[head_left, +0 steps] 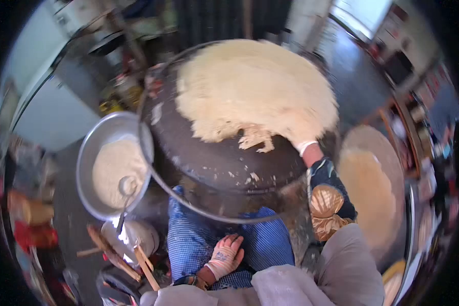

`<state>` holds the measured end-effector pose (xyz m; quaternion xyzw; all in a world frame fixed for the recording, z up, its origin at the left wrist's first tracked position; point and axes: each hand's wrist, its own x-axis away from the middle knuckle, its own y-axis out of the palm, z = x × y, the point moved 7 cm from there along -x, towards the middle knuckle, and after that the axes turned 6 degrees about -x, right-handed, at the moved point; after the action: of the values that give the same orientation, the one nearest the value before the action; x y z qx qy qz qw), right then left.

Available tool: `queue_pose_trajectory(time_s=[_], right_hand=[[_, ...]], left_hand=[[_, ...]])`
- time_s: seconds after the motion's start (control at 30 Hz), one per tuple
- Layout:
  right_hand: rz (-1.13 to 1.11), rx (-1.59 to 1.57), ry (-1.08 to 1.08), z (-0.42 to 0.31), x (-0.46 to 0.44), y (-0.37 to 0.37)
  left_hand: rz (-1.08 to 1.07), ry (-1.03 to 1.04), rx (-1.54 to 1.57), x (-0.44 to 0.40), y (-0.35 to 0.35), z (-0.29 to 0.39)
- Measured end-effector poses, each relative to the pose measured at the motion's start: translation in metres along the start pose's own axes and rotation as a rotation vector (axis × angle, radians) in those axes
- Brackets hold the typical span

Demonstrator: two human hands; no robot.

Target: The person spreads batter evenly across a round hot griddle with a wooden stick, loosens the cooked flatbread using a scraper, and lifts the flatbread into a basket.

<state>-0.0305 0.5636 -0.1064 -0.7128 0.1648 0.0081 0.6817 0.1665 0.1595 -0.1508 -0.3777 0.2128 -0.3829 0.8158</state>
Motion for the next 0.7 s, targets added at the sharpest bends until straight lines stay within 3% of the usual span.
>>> queue_pose_trajectory(time_s=[0.03,0.07,0.1,0.13,0.2,0.23,0.27,0.3,0.37,0.4,0.43,0.5,0.57,0.63,0.67,0.7], right_hand=[[0.272,0.07,-0.176,-0.013,0.022,-0.032],[-0.248,0.067,0.145,-0.019,0.05,-0.061],[0.126,-0.096,-0.016,-0.019,0.087,-0.08],[0.358,-0.163,-0.072,-0.014,0.135,-0.079],[0.197,-0.208,0.062,-0.031,0.22,-0.123],[-0.006,-0.491,0.288,-0.024,0.27,-0.105],[0.155,-0.263,0.156,-0.048,0.317,-0.127],[0.188,-0.358,0.233,-0.081,0.364,-0.111],[0.388,-0.291,0.412,-0.106,0.482,-0.127],[0.125,-0.464,0.657,-0.109,0.521,-0.123],[0.286,-0.398,0.724,-0.112,0.584,-0.106],[0.014,-0.511,1.316,-0.095,0.658,-0.112],[0.125,-0.362,1.562,-0.055,0.745,-0.1],[0.409,0.037,1.496,-0.016,0.809,-0.084],[0.424,0.344,1.475,0.003,0.83,-0.077],[0.446,0.652,1.471,0.019,0.851,-0.069]], left_hand=[[0.003,0.054,0.028,-0.004,0.0,0.004],[-0.068,0.066,0.043,-0.014,0.001,0.008],[-0.002,0.166,0.027,-0.01,0.003,0.01],[0.043,0.214,0.0,-0.003,0.004,0.013],[0.039,0.226,0.046,-0.003,-0.002,0.024],[0.058,0.254,0.01,-0.001,0.001,0.023],[0.041,0.262,-0.003,-0.001,0.002,0.026],[0.055,0.254,0.005,0.014,0.004,0.004],[0.024,0.312,-0.056,0.023,0.005,0.02],[0.039,0.359,-0.038,0.038,0.008,0.023],[0.044,0.402,-0.028,0.039,0.009,0.037],[-0.05,0.417,-0.001,0.032,0.004,0.076],[-0.132,0.519,-0.028,0.024,0.016,0.118],[-0.149,0.7,0.04,0.017,0.016,0.157],[-0.134,0.814,0.106,0.008,0.015,0.181],[-0.129,0.775,0.017,0.003,0.021,0.187]])
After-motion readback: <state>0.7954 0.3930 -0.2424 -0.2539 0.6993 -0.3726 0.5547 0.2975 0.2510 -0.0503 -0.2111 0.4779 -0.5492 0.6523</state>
